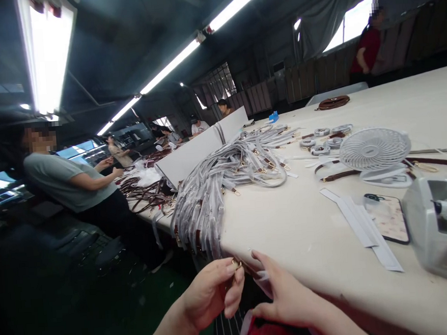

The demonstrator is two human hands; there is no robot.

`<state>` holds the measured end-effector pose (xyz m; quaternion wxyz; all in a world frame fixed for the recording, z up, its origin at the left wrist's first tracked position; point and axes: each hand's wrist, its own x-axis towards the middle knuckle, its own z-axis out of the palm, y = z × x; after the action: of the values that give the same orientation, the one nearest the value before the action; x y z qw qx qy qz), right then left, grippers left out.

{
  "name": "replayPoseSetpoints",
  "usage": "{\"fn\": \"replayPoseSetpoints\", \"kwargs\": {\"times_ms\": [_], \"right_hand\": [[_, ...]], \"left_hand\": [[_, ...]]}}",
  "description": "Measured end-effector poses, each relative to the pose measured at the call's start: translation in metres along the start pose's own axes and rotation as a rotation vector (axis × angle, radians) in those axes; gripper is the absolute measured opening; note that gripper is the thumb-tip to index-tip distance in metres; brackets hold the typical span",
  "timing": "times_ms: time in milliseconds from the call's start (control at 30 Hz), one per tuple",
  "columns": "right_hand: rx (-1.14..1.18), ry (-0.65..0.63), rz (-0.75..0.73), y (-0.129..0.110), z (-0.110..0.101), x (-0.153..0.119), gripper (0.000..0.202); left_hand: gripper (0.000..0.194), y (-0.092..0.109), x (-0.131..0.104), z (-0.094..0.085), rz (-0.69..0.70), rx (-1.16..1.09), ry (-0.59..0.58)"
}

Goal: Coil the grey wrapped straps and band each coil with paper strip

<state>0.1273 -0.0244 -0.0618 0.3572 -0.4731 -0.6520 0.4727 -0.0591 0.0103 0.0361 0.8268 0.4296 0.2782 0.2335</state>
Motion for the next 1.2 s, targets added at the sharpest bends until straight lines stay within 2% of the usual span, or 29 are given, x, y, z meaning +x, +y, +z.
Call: {"fn": "replayPoseSetpoints", "kwargs": {"times_ms": [100, 133, 200, 367, 500, 567, 667, 767, 867, 933, 1033, 1133, 1200], "right_hand": [[0.167, -0.016, -0.080, -0.006, 0.012, 0.010, 0.044], [0.212, -0.041, -0.072, -0.008, 0.015, 0.012, 0.038], [0.252, -0.080, -0.026, -0.013, 0.018, 0.014, 0.042], [0.341, -0.152, 0.070, -0.017, 0.019, 0.009, 0.033], [0.405, -0.175, 0.070, -0.020, 0.018, 0.004, 0.037], [0.422, -0.184, 0.078, -0.023, 0.018, 0.001, 0.041], [0.423, -0.213, 0.077, -0.032, 0.017, -0.003, 0.044], [0.469, -0.220, 0.027, -0.043, 0.008, -0.008, 0.042], [0.479, -0.147, 0.046, -0.051, -0.013, -0.013, 0.042], [0.450, -0.053, 0.049, -0.054, -0.031, -0.016, 0.043], [0.459, 0.069, 0.022, -0.055, -0.050, -0.018, 0.040], [0.509, 0.092, 0.062, -0.053, -0.056, -0.019, 0.037], [0.499, 0.051, 0.096, -0.050, -0.058, -0.017, 0.038]], "left_hand": [[0.024, 0.012, -0.008, 0.012, -0.027, -0.061, -0.074], [0.024, 0.017, -0.010, 0.014, -0.012, -0.080, -0.063], [0.025, 0.027, -0.010, 0.015, 0.047, -0.131, 0.002], [0.022, 0.047, -0.001, 0.015, 0.229, -0.307, 0.227], [0.023, 0.053, 0.012, 0.015, 0.345, -0.383, 0.431], [0.018, 0.051, 0.021, 0.011, 0.446, -0.342, 0.491], [0.022, 0.040, 0.035, 0.000, 0.661, -0.102, 0.539], [0.028, 0.019, 0.042, -0.011, 0.772, 0.479, 0.531], [0.037, -0.003, 0.036, -0.016, 0.674, 1.166, 0.299], [0.041, -0.013, 0.029, -0.015, 0.607, 1.443, 0.154], [0.035, -0.021, 0.019, -0.009, 0.577, 1.641, 0.090], [0.024, -0.024, 0.015, -0.003, 0.560, 1.643, 0.153], [0.026, -0.022, 0.015, 0.000, 0.524, 1.583, 0.217]]}}
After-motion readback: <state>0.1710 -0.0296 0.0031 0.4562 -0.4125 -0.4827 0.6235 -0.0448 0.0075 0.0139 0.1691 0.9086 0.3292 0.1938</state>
